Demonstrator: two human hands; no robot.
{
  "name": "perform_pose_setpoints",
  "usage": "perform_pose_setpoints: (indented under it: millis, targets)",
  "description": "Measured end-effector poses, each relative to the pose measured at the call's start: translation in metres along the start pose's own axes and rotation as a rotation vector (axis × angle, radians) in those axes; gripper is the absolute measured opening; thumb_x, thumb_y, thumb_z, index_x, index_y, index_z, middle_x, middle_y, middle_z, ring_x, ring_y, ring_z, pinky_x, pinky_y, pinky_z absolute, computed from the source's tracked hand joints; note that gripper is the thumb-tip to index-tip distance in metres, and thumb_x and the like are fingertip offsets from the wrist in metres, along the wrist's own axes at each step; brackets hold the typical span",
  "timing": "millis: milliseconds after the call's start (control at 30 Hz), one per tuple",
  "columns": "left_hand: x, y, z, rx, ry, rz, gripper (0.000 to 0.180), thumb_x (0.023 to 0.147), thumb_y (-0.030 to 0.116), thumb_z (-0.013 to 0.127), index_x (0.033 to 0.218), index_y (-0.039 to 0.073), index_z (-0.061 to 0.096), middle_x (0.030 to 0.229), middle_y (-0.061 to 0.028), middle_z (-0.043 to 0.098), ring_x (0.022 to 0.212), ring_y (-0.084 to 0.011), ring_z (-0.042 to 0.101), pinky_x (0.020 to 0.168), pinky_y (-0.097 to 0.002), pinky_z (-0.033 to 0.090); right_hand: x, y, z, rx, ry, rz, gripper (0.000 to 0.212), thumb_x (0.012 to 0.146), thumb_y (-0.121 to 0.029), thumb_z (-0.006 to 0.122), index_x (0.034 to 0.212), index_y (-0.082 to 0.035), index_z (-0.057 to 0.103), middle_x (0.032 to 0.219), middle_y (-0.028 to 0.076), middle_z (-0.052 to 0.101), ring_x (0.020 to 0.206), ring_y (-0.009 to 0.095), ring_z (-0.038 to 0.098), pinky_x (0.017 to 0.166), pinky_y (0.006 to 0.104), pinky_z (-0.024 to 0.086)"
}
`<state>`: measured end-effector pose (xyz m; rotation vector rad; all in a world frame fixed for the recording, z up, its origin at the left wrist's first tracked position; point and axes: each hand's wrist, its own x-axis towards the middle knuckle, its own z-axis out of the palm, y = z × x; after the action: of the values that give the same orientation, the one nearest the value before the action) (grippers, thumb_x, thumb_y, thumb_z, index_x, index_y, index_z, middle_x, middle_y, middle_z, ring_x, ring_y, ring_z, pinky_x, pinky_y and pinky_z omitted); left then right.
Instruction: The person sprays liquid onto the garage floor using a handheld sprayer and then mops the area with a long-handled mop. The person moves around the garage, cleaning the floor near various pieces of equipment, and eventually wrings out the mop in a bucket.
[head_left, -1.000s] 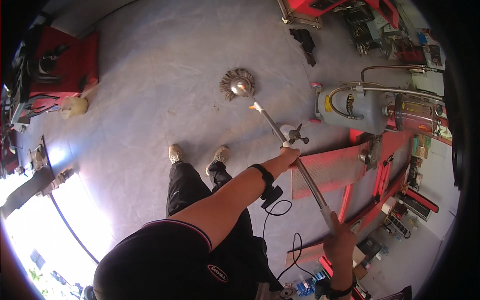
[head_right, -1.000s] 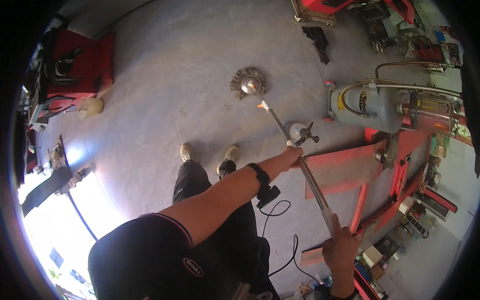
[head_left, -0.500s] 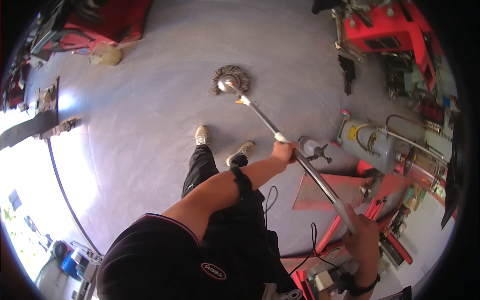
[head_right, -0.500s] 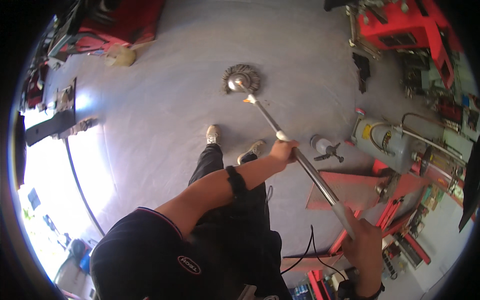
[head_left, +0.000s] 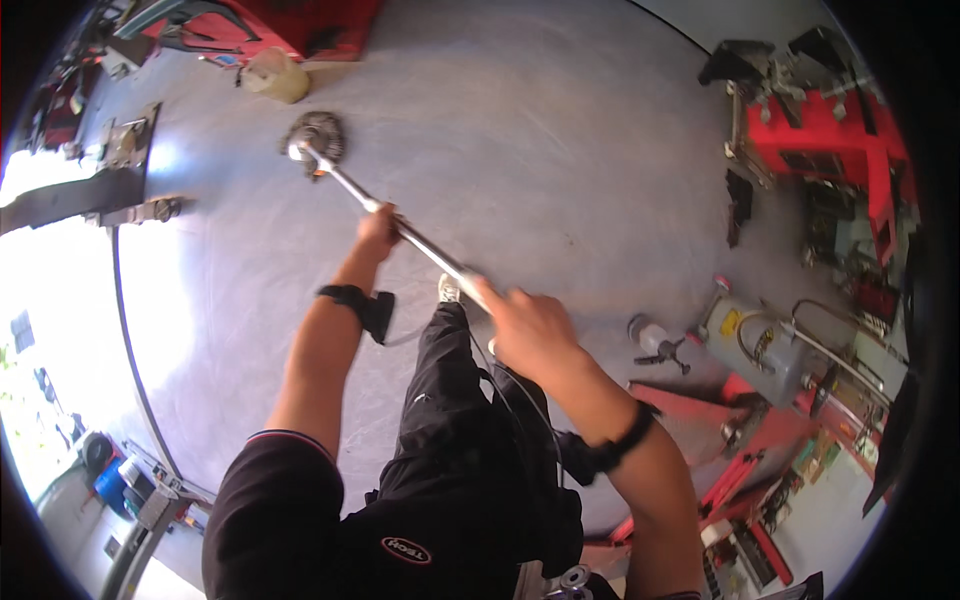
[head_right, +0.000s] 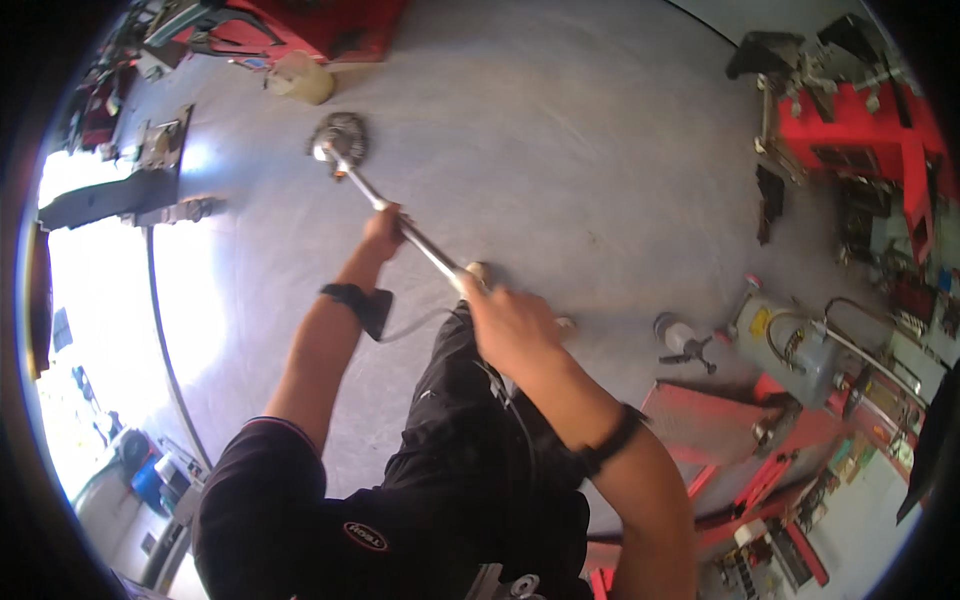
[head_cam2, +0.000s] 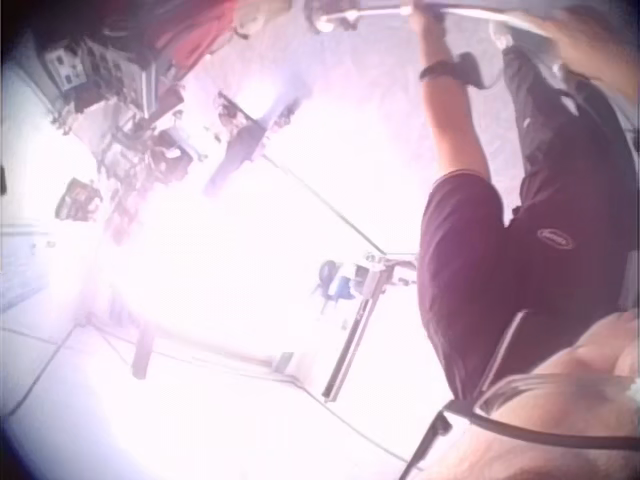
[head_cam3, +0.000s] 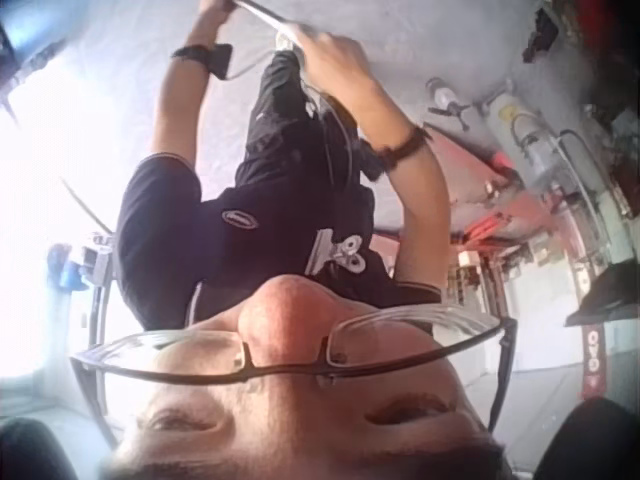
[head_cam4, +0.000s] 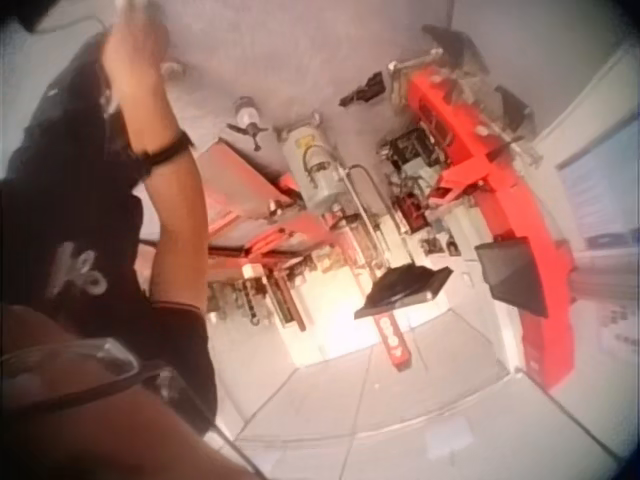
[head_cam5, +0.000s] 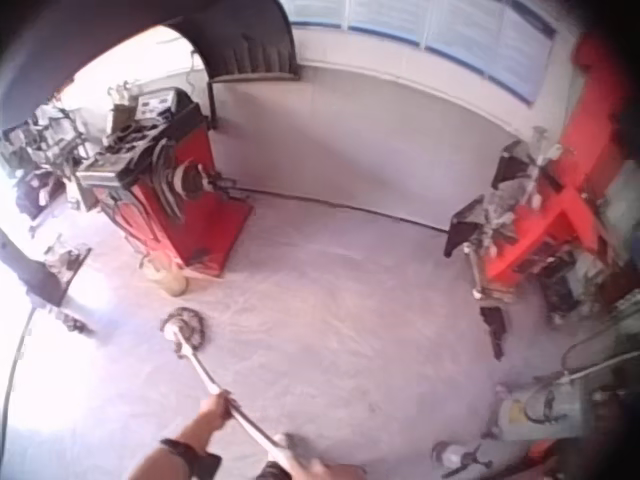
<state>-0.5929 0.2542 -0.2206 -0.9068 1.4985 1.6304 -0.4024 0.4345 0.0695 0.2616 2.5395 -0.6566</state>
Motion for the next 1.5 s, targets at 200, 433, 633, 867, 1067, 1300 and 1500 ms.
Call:
perform_pose_setpoints:
  millis: [200, 433, 633, 867, 1067, 1300, 1500]
  targets:
    - [-0.010, -0.008, -0.023, 0.448, -0.014, -0.050, 0.027, 0.085, 0.032, 0.055, 0.075, 0.008, 0.048, 0.062, -0.0040, 0.049, 0.044, -0.0171, 0.049, 0.038, -0.0305, 0.041, -0.006, 0.000, 0.042, 0.092, -0.125, 0.103, 0.053, 0.074, -0.005, 0.053, 0.126, -0.014, 0.044, 0.074, 0.018, 0.061, 0.065, 0.036, 0.063, 0.057, 0.0452, 0.050]
    - [-0.137, -0.156, 0.064, 0.736, -0.318, -0.265, 0.038, 0.093, 0.042, 0.041, 0.082, 0.006, 0.051, 0.063, -0.0061, 0.058, 0.048, -0.0180, 0.061, 0.035, -0.0298, 0.043, -0.210, 0.079, 0.052, 0.073, 0.023, 0.315, 0.061, 0.070, -0.006, 0.053, 0.129, -0.022, 0.049, 0.074, 0.014, 0.057, 0.060, 0.034, 0.058, 0.057, 0.0447, 0.048]
    - [-0.290, -0.309, 0.148, 0.931, -0.699, -0.535, 0.040, 0.088, 0.045, 0.049, 0.086, 0.005, 0.056, 0.066, -0.0070, 0.061, 0.050, -0.0192, 0.064, 0.039, -0.0285, 0.045, -0.423, 0.095, 0.040, -0.070, -0.097, 0.620, 0.066, 0.066, -0.007, 0.058, 0.130, -0.017, 0.046, 0.073, 0.013, 0.055, 0.058, 0.031, 0.058, 0.054, 0.0417, 0.048]
    - [-0.420, -0.445, 0.191, 1.078, -0.974, -0.588, 0.037, 0.086, 0.038, 0.052, 0.078, 0.002, 0.058, 0.063, -0.0074, 0.060, 0.048, -0.0199, 0.064, 0.034, -0.0271, 0.039, -0.566, 0.041, 0.085, 0.035, -0.053, 0.991, 0.066, 0.063, -0.005, 0.061, 0.127, -0.013, 0.050, 0.073, 0.015, 0.057, 0.062, 0.033, 0.059, 0.053, 0.0432, 0.047]
    - [-0.451, -0.506, 0.195, 0.975, -1.038, -0.618, 0.030, 0.084, 0.032, 0.056, 0.079, 0.003, 0.058, 0.064, -0.0098, 0.064, 0.051, -0.0191, 0.064, 0.039, -0.0275, 0.042, -0.590, 0.028, 0.099, 0.125, -0.035, 1.088, 0.067, 0.060, -0.003, 0.061, 0.126, -0.009, 0.051, 0.071, 0.017, 0.057, 0.063, 0.033, 0.060, 0.056, 0.0427, 0.048]
    - [-0.469, -0.483, 0.160, 0.843, -0.884, -0.562, 0.028, 0.082, 0.025, 0.059, 0.070, 0.000, 0.058, 0.060, -0.0127, 0.063, 0.045, -0.0186, 0.061, 0.036, -0.0270, 0.042, -0.608, 0.024, 0.070, 0.203, -0.041, 0.965, 0.064, 0.061, -0.005, 0.061, 0.124, -0.008, 0.052, 0.067, 0.016, 0.056, 0.063, 0.033, 0.059, 0.059, 0.0420, 0.047]
    - [-0.412, -0.410, 0.119, 0.780, -0.706, -0.538, 0.028, 0.081, 0.030, 0.062, 0.087, 0.003, 0.056, 0.071, -0.0081, 0.060, 0.055, -0.0208, 0.062, 0.049, -0.0303, 0.046, -0.561, 0.037, 0.051, 0.315, -0.069, 0.814, 0.062, 0.066, -0.009, 0.059, 0.127, -0.015, 0.050, 0.070, 0.014, 0.057, 0.064, 0.033, 0.058, 0.061, 0.0437, 0.046]
